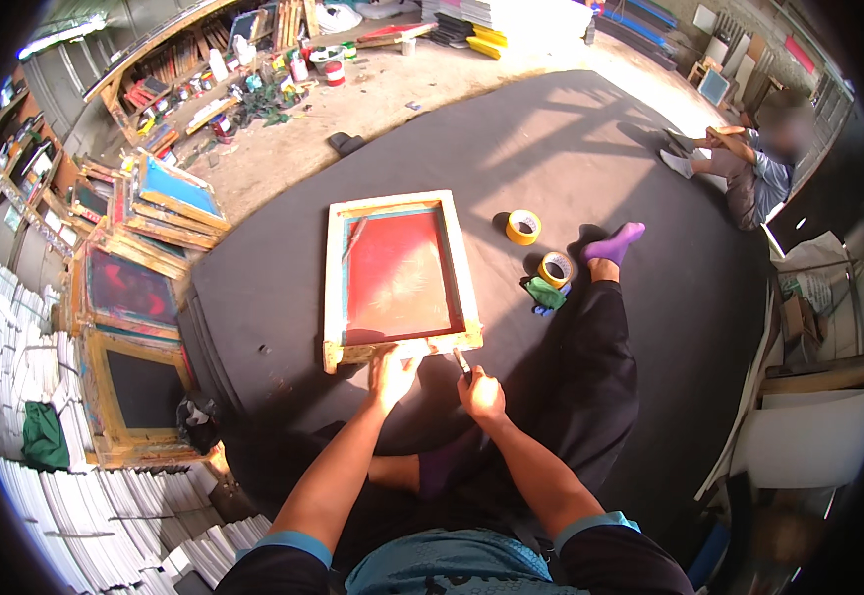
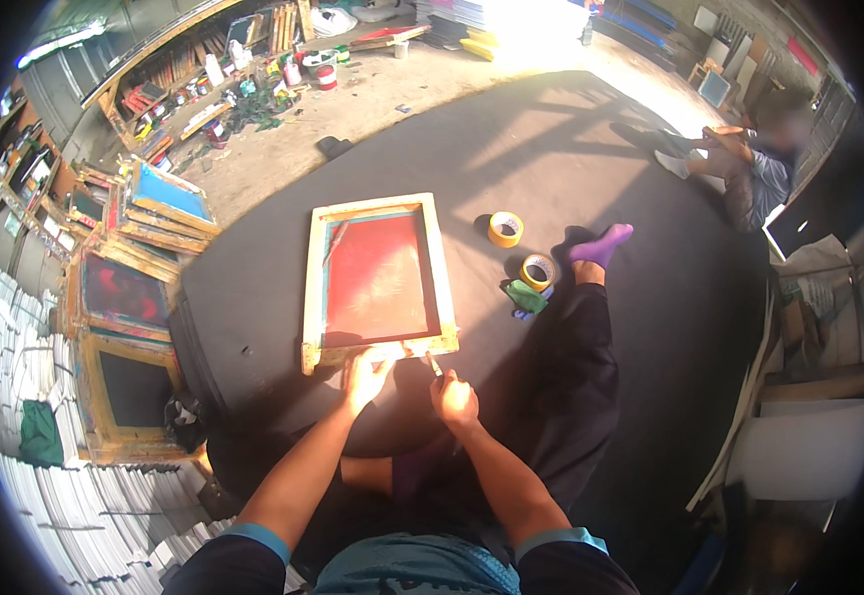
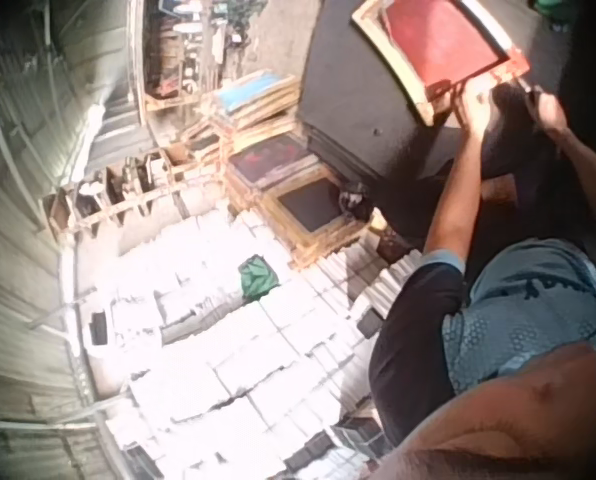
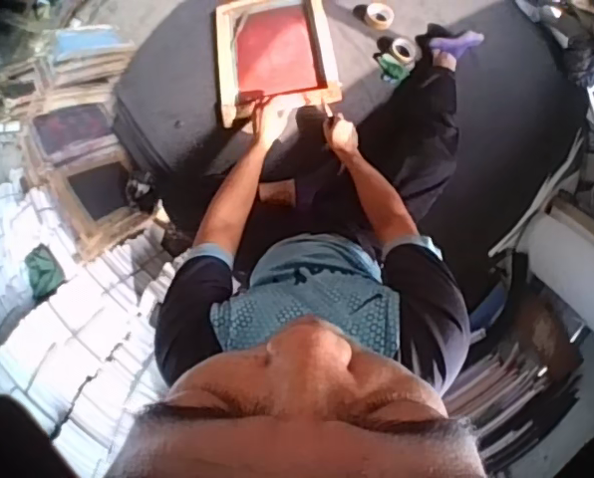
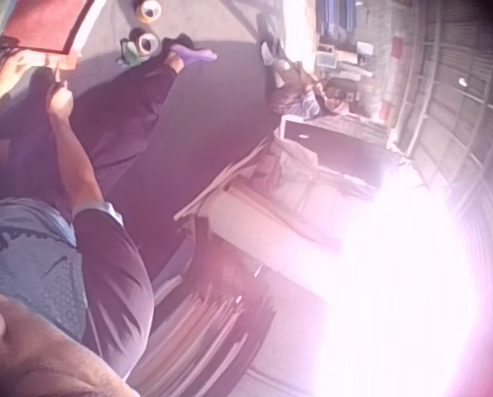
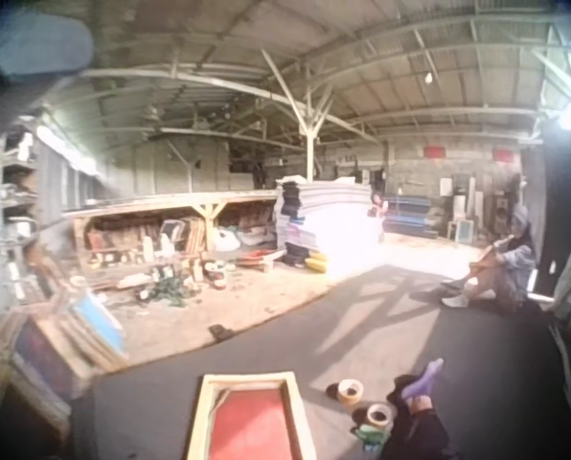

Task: The person sits on the floor and uses pliers to remove staples from the edges of a wooden screen printing frame. They work along the frame's perimeter, pulling out staples one by one and placing them on the floor.

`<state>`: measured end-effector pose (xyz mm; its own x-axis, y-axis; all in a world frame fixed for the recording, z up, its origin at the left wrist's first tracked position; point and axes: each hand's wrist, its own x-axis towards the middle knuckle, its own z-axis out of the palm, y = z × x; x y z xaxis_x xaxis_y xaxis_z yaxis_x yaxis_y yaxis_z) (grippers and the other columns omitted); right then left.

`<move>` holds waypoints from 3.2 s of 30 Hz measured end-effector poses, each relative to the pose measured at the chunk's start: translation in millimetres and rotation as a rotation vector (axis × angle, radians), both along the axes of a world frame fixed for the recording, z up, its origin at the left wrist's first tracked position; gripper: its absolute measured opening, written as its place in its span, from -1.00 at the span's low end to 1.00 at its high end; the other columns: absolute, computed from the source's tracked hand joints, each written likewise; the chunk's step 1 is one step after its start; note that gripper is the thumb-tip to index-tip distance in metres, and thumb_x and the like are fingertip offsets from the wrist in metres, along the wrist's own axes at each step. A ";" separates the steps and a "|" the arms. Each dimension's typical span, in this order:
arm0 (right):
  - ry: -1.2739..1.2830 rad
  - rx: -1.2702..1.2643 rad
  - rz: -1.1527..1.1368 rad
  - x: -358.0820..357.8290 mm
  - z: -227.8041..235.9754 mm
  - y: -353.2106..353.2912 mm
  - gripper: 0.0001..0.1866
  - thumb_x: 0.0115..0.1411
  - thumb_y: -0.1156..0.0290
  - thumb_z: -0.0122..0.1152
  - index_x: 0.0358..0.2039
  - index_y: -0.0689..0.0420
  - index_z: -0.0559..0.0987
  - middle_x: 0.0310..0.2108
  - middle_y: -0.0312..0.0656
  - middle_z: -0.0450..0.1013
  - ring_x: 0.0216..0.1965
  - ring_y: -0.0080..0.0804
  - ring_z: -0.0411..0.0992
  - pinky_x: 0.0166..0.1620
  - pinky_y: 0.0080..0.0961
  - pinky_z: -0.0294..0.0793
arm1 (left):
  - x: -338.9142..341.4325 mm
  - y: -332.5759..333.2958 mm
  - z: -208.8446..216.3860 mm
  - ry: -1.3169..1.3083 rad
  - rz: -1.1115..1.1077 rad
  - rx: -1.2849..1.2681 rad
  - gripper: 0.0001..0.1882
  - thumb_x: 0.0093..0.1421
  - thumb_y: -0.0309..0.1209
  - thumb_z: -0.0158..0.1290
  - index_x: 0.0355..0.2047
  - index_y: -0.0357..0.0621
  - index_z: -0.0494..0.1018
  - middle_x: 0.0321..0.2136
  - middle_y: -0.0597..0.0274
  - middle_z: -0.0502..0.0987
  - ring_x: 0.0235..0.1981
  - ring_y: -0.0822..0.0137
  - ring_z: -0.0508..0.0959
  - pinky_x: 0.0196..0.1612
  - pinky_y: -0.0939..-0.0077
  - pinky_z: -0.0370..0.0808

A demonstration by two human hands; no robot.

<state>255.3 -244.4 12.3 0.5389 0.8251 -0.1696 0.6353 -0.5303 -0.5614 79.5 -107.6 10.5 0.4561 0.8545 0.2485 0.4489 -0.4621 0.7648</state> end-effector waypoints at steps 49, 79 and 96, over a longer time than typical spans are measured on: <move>1.000 -0.107 -0.261 -15.6 2.8 24.7 -0.65 0.42 0.10 0.17 -0.09 0.15 0.51 -0.18 -0.01 0.57 -0.16 0.02 0.60 -0.11 0.11 0.61 | -173.4 -0.6 -17.9 0.071 0.592 -0.305 -0.75 0.20 -0.25 0.28 -0.25 -0.18 0.67 -0.32 0.02 0.70 -0.26 0.05 0.71 -0.15 0.21 0.60; -0.294 -0.423 0.328 57.8 14.9 45.2 -0.71 0.33 0.23 0.14 -0.08 0.16 0.47 -0.23 0.14 0.61 -0.13 0.14 0.61 -0.05 -0.01 0.60 | -120.3 30.0 -40.5 0.218 0.660 0.053 -0.49 0.21 -0.42 0.21 0.20 -0.06 0.49 -0.05 0.00 0.65 -0.04 -0.10 0.56 0.07 0.08 0.51; -0.421 -0.371 0.441 65.8 8.4 43.8 -0.77 0.41 0.35 -0.13 -0.11 0.13 0.50 -0.15 0.14 0.58 -0.07 0.11 0.60 -0.04 -0.07 0.63 | -120.4 29.5 -46.9 0.185 0.624 0.139 -0.47 0.22 -0.42 0.19 0.22 -0.20 0.47 -0.04 -0.04 0.65 -0.08 -0.10 0.59 0.07 0.12 0.48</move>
